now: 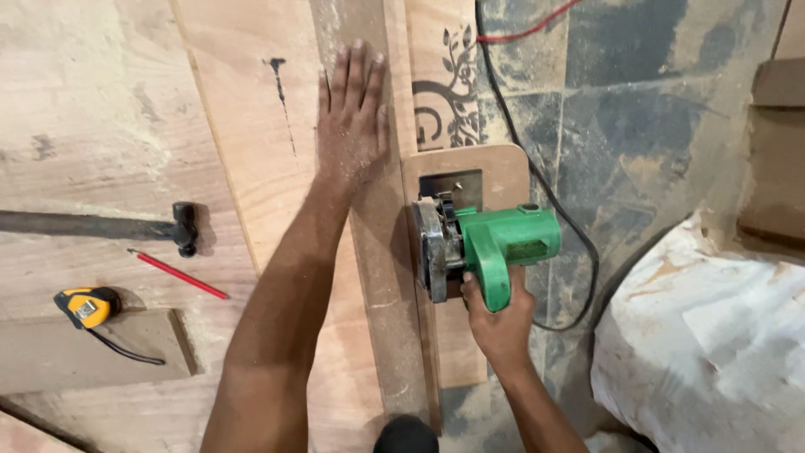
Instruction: The person measures a piece of wood with a tape measure, marks it with a pencil, cuts it using a circular saw, and then fits it into a larger wooden structure.
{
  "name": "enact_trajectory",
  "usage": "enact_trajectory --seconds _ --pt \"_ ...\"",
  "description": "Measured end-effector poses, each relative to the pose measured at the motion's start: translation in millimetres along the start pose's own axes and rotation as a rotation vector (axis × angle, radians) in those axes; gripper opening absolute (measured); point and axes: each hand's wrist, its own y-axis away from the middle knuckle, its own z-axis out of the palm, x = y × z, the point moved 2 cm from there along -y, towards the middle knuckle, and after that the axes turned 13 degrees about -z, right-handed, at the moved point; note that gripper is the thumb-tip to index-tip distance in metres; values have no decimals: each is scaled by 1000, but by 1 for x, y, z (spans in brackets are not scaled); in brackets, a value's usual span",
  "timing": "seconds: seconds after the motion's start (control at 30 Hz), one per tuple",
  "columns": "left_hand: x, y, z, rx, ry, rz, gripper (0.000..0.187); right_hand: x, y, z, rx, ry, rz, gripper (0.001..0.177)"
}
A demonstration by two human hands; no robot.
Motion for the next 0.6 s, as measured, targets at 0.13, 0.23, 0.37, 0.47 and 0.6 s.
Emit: enact_trajectory --seconds 0.13,0.23,0.37,0.47,0.6 --pt "-1 5 -5 38 62 26 63 3 26 -7 -7 89 -70 30" --pt "-4 9 -1 56 82 24 63 18 57 -13 -38 174 114 22" --pt "-3 3 4 83 74 50 59 33 106 -26 -36 106 29 19" --pt "-5 6 1 151 92 75 57 55 142 -33 -76 148 191 20" --pt "-5 9 6 252 142 116 43 80 193 -45 -129 137 379 19"
